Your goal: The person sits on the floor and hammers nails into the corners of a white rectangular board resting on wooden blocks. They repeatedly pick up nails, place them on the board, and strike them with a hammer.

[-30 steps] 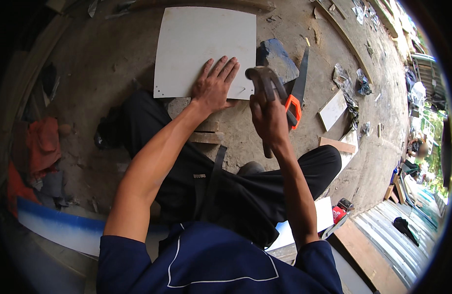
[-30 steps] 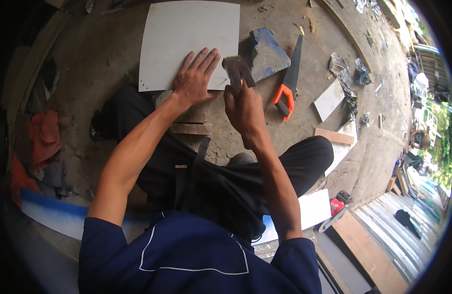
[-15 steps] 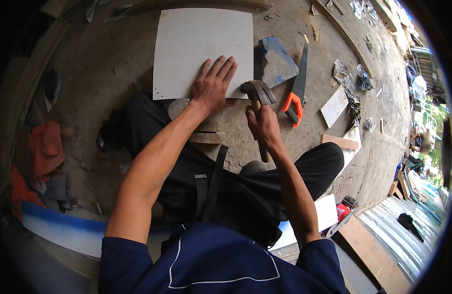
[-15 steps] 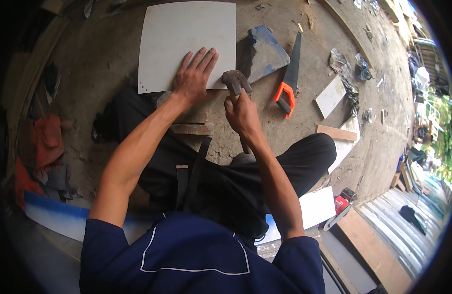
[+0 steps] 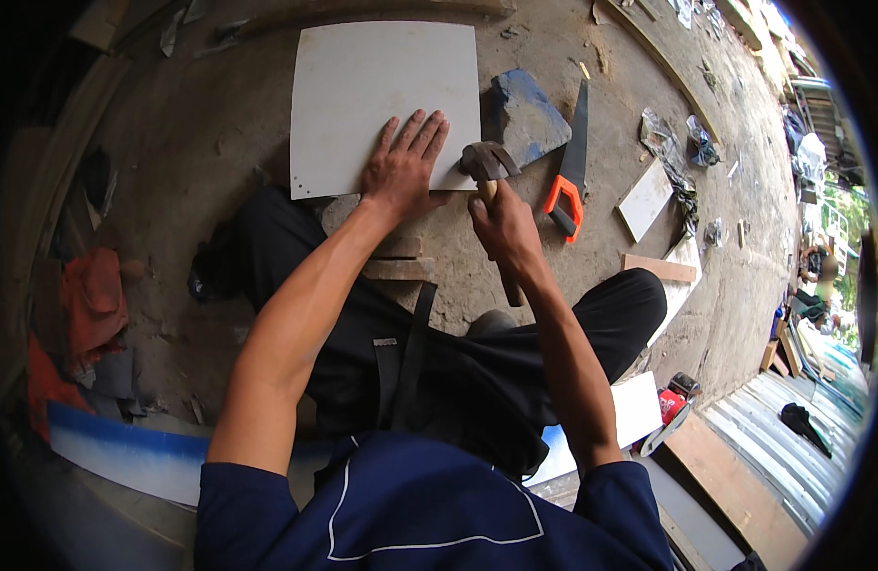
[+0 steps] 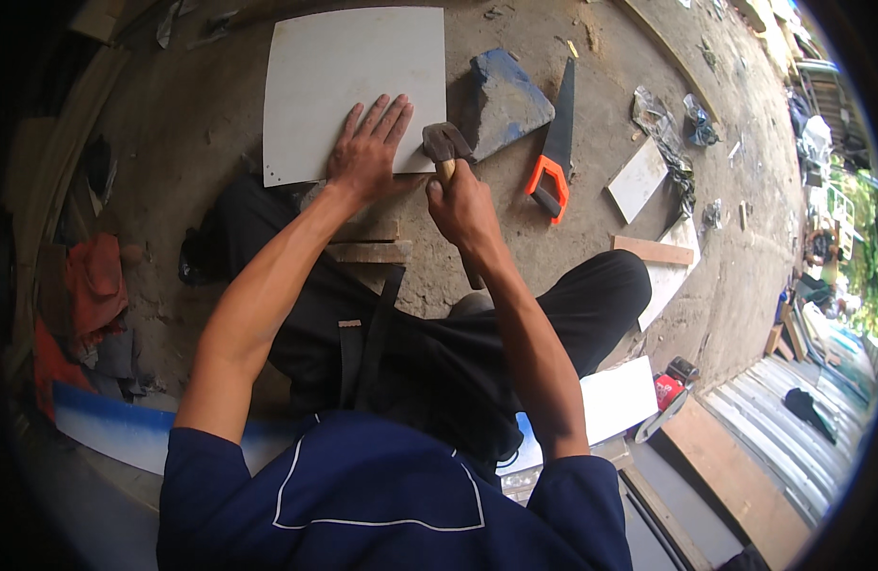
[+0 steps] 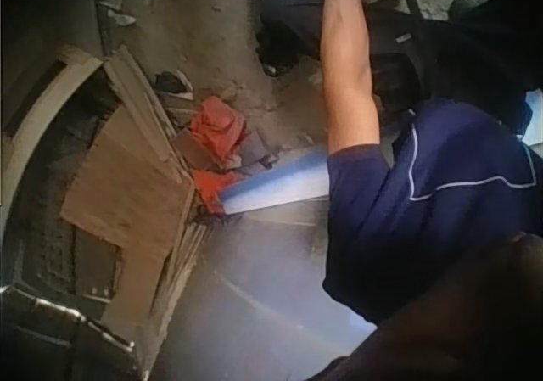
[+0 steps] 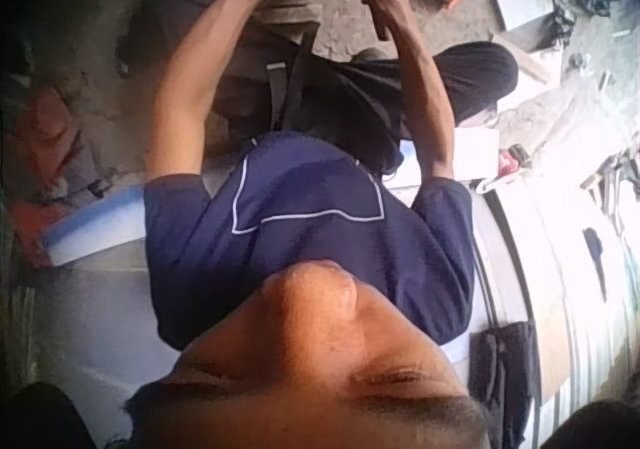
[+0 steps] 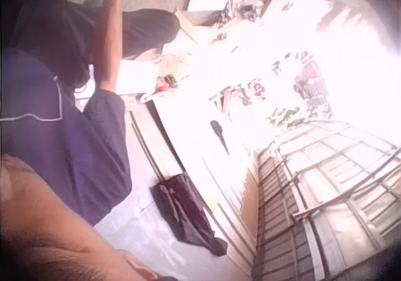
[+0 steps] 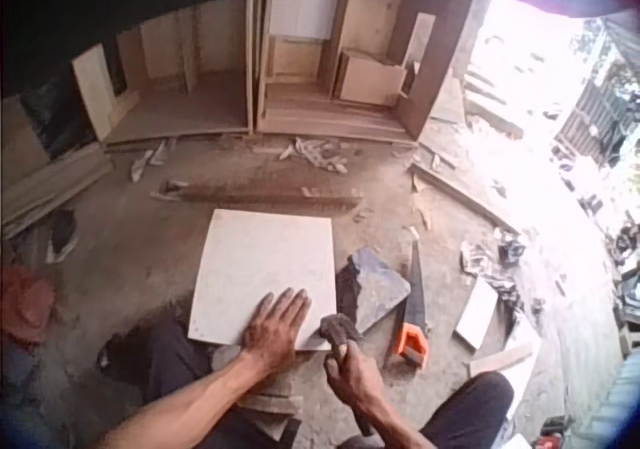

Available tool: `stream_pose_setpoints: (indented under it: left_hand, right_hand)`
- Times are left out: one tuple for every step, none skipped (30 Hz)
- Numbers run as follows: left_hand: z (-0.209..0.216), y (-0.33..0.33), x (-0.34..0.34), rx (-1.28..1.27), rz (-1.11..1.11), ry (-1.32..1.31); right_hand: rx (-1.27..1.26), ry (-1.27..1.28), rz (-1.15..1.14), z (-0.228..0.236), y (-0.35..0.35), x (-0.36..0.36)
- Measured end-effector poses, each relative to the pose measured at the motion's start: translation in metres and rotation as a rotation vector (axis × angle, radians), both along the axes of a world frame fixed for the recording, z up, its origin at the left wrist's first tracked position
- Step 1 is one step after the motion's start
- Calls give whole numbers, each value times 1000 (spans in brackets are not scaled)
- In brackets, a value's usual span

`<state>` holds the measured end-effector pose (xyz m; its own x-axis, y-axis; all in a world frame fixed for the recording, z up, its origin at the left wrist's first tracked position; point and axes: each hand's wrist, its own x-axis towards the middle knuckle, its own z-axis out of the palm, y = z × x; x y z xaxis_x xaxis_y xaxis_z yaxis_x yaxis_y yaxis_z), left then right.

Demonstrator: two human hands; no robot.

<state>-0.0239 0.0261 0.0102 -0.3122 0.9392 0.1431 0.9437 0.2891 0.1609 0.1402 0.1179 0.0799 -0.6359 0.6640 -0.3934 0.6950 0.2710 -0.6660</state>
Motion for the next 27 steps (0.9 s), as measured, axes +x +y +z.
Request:
stream_pose_setpoints:
  left_hand:
    - [0, 0, 0, 16, 3, -6]
    - [-1, 0, -1, 34, 6, -11]
    - [-2, 0, -1, 42, 2, -5]
    - [-3, 0, -2, 50, -3, 0]
    - [-4, 0, -1, 58, -10, 3]
    - [-4, 0, -1, 50, -5, 2]
    - [-4, 1, 0, 43, -1, 2]
    - [-3, 2, 0, 39, 4, 4]
    - [-3, 2, 0, 29, 6, -7]
    - [-2, 2, 0, 20, 8, -18]
    - [-2, 0, 0, 6, 12, -30]
    - [-2, 0, 0, 1, 12, -23]
    - [-3, -1, 0, -4, 13, -15]
    - [-2, 0, 0, -6, 10, -7]
    - [-2, 1, 1, 2, 15, 1]
    - [-2, 3, 1, 9, 20, 10]
    - [-1, 3, 1, 17, 26, 21]
    - [-1, 3, 1, 28, 20, 32]
    - [-1, 1, 1, 39, 13, 43]
    - [0, 0, 0, 51, 6, 55]
    - [0, 0, 1, 56, 8, 54]
    - [0, 0, 1, 61, 9, 53]
    - [0, 0, 2, 65, 9, 53]
    - [-1, 1, 2, 90, 11, 53]
    - [-2, 1, 2, 115, 13, 53]
    - [-4, 1, 1, 143, 13, 54]
    - [-5, -1, -1, 212, -32, 41]
  right_hand:
    - [94, 61, 22, -2, -1, 1]
    - [189, 123, 45, -5, -2, 2]
    - [284, 185, 67, -7, -3, 3]
    - [250, 194, 45, -7, -4, 4]
    - [215, 200, 21, -4, -9, 4]
    - [181, 206, -4, -2, -11, 5]
    - [139, 154, 2, -5, -10, 6]
    - [100, 105, 8, -8, -7, 4]
    - [61, 56, 14, -8, -5, 3]
    - [73, 70, 23, -7, -2, 4]
    - [81, 82, 35, 3, -2, 0]
    - [89, 94, 46, 8, -3, -1]
    - [83, 117, 25, 6, -5, 0]
    - [80, 139, 1, 1, -7, 3]
    - [76, 161, -23, -3, -8, 5]
    - [78, 125, -5, -8, -6, 6]
    - [81, 92, 13, -10, -4, 5]
    - [83, 59, 31, -12, -1, 4]
    - [78, 74, 27, -13, 0, 5]
    - [74, 89, 22, -11, 0, 4]
    - [70, 105, 17, -10, 0, 4]
    - [113, 158, 18, -15, -1, 6]
    - [155, 211, 19, -19, -5, 8]
    - [197, 265, 19, -23, -6, 10]
    - [93, 165, 5, -25, -4, 12]
    - [76, 153, 8, -23, -3, 12]
    - [59, 142, 12, -21, -2, 13]
